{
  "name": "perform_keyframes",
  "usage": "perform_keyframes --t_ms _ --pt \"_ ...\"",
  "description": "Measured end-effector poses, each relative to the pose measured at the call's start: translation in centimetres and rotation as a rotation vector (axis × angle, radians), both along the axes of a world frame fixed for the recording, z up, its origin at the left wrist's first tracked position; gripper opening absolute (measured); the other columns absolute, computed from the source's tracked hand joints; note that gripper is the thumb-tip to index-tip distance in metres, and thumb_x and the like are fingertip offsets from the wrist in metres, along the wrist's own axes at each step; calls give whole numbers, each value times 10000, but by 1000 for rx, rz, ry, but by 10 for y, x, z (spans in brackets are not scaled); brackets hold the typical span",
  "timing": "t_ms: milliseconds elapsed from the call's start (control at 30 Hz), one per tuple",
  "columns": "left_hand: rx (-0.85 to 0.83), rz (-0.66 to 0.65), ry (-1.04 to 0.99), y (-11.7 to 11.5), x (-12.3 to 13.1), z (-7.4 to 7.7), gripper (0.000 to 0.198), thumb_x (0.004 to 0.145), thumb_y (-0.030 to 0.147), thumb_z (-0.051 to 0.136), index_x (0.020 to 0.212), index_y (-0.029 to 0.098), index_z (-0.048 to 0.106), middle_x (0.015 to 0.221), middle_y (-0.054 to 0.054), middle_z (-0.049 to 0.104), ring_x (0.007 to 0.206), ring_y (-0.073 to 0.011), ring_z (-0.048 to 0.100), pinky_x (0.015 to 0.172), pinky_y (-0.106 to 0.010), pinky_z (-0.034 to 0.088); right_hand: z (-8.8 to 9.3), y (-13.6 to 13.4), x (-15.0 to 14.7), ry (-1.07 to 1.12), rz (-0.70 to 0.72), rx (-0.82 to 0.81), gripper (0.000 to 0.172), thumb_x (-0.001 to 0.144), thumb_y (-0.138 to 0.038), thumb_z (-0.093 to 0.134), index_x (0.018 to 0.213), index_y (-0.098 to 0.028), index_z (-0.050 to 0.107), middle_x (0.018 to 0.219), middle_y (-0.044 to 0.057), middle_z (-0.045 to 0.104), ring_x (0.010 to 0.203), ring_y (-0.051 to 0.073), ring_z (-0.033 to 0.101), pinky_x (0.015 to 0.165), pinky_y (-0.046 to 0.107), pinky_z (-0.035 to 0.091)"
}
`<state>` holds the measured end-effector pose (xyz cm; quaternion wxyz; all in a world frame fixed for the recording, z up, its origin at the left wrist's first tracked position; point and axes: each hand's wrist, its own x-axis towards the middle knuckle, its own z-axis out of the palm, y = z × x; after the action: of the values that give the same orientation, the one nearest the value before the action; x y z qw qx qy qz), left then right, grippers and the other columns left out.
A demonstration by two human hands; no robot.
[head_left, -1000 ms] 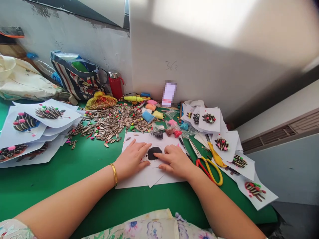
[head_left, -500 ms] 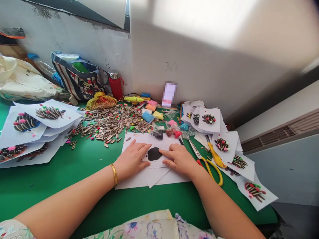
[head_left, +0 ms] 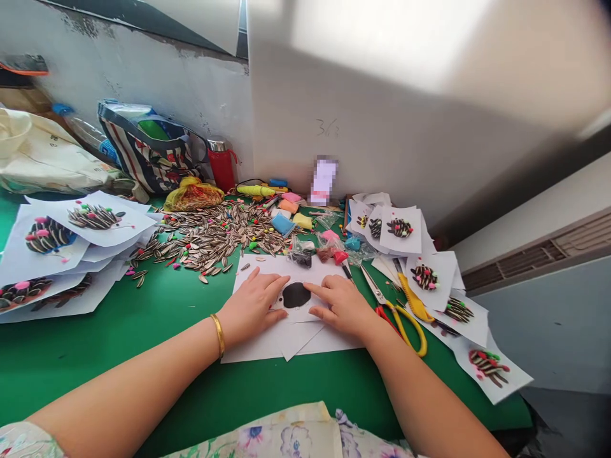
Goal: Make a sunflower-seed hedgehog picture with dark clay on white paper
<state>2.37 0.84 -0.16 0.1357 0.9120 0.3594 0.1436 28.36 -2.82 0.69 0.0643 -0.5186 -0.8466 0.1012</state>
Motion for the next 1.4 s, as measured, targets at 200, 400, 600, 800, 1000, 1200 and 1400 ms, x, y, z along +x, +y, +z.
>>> perform_keyframes --t_ms 200,400,600,800,1000,1200,1400 --pt "-7 6 6 0 0 0 601 866 367 636 1412 212 438 1359 -125 564 1279 -288 507 1177 -568 223 -3 1 -4 3 3 24 500 956 -532 489 1392 -292 535 1056 91 556 965 230 497 888 386 374" --pt "-3 2 9 0 1 -2 612 866 368 637 1416 201 427 1365 -125 558 1287 -286 497 1183 -563 208 -2 0 -9 9 -16 9 531 952 -545 488 1413 -282 507 1059 90 558 986 235 498 908 392 383" --pt "-13 -4 12 0 0 1 600 869 349 641 1412 196 438 1363 -129 558 1286 -285 493 1181 -575 201 -6 3 -4 65 -58 40 494 974 -483 477 1408 -250 516 1043 93 575 978 231 514 879 373 402" --pt "-10 -64 -8 0 -1 -1 464 881 300 631 1334 262 543 1335 -99 578 1241 -290 525 1149 -648 195 -4 3 8 144 10 28 329 991 -297 475 1269 -281 650 955 67 589 912 190 540 817 325 418" --pt "17 -84 0 2 -2 -5 382 900 327 614 1279 281 604 1344 -99 576 1233 -295 526 1132 -665 198 -3 0 8 113 53 24 314 982 -323 499 1245 -302 669 963 67 599 904 194 546 810 344 417" --pt "48 -85 35 -2 1 -1 369 904 293 606 1272 273 602 1372 -84 568 1269 -296 493 1141 -679 135 -3 2 7 149 50 72 367 967 -322 524 1320 -270 610 991 78 593 923 203 542 841 354 435" --pt "89 -127 51 -5 4 -2 341 946 232 541 1278 288 596 1343 -53 603 1285 -257 485 1165 -653 53 -7 -1 -4 125 97 37 406 960 -365 535 1350 -261 582 1030 86 590 950 214 533 863 371 444"
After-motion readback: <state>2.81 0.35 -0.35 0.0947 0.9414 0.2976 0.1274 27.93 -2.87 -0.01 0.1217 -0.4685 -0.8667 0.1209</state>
